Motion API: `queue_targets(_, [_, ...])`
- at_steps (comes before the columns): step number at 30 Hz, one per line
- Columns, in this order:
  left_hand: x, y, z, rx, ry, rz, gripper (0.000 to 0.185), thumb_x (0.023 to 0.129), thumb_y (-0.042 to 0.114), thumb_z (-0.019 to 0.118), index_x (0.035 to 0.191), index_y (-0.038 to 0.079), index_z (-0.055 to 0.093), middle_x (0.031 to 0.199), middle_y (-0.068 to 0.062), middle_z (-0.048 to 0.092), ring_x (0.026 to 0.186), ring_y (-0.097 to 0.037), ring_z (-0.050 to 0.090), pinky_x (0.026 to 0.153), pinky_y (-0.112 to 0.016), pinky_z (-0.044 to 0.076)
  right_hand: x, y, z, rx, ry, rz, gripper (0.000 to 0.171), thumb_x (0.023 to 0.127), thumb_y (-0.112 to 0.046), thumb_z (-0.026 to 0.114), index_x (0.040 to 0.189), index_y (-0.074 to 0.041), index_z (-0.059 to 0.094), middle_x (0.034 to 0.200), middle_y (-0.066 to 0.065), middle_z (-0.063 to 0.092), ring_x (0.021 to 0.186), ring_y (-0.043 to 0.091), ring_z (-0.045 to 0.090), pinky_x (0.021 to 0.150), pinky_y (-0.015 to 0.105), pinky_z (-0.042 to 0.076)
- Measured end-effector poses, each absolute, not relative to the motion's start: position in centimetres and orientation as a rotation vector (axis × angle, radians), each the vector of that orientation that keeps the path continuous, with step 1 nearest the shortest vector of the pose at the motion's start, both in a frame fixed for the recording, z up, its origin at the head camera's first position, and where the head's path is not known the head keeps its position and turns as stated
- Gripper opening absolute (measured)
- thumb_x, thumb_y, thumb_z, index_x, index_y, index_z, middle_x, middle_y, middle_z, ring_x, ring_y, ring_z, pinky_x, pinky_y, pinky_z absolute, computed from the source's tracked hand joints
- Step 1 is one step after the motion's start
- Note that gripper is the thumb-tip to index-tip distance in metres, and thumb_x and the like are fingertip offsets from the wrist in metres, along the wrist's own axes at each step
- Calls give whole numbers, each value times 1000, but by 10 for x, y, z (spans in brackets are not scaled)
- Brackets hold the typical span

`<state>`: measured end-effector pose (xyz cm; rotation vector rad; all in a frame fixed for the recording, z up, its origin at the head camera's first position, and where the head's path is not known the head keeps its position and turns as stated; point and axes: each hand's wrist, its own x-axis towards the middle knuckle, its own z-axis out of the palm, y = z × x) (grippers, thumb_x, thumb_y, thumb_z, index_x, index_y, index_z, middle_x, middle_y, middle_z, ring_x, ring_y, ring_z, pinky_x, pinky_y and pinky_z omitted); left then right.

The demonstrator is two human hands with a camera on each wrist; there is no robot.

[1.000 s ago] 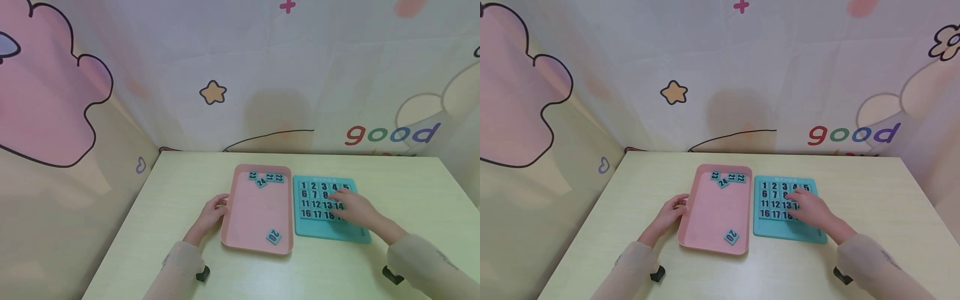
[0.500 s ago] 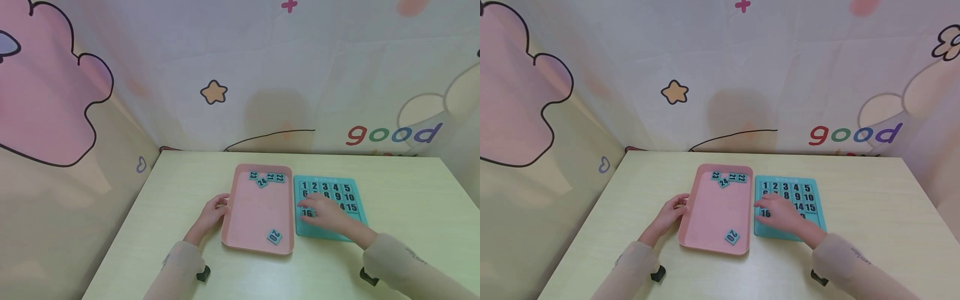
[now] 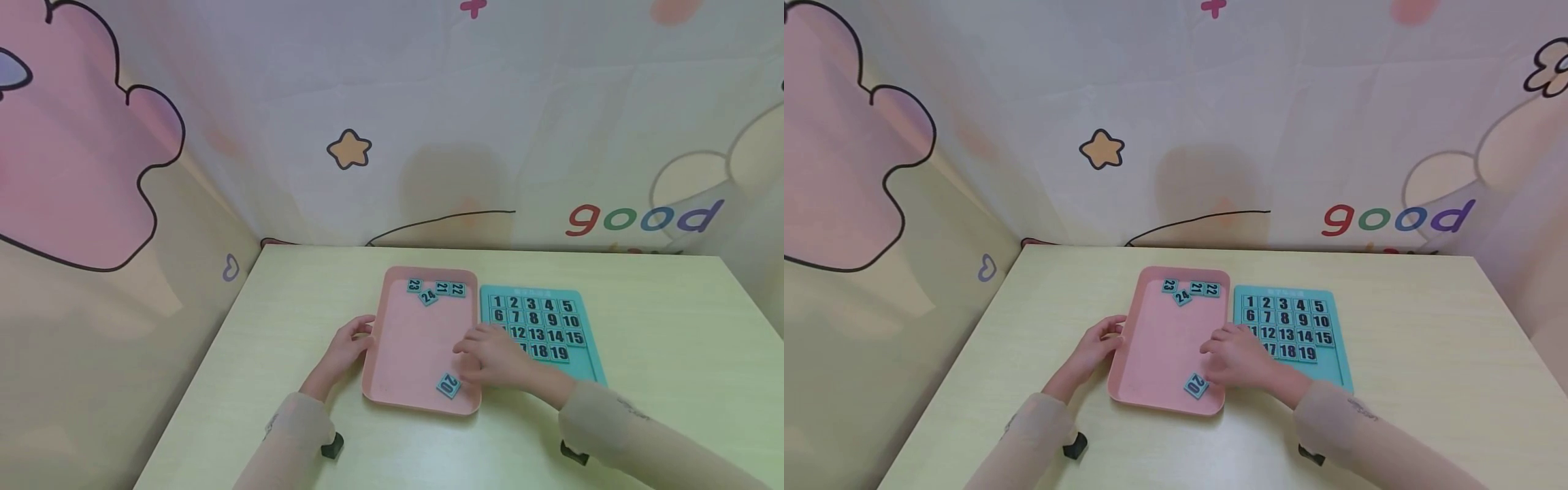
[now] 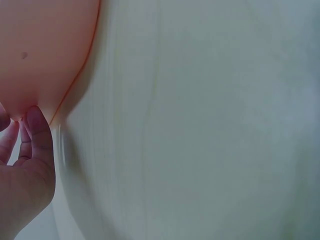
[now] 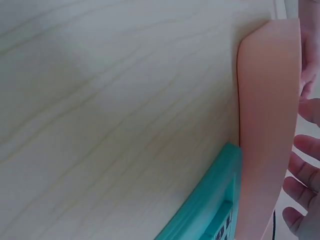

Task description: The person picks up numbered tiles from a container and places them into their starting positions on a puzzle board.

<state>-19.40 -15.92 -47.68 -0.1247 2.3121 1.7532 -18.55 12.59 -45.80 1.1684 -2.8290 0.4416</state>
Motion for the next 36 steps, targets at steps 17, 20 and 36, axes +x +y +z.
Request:
queue_targets(17, [-203,-163,-499,-120,2349,1777,40,82,1,52,121,7,50,102,-12,53,83,-15,53,71,-24,45,-183,102,-472,1171,-3026,241,32,64,-54,67,69,-26,53,64,-14,41,77,11,34,100,56,17])
queue_targets(20, [-204,-163,-500,-110,2352,1772,40,82,1,52,122,6,49,103,-13,53,83,-15,53,72,-24,45,-183,101,-473,1185,-3020,251,29,64,-51,67,72,-25,56,62,-14,40,75,10,35,101,57,15])
queue_targets(36, [-203,-162,-498,-144,2368,1752,40,81,1,52,121,7,50,102,-12,54,85,-17,54,72,-26,46,-183,98,-470,1269,-2983,268,27,69,-17,63,95,-24,66,79,-11,57,79,11,41,100,60,16])
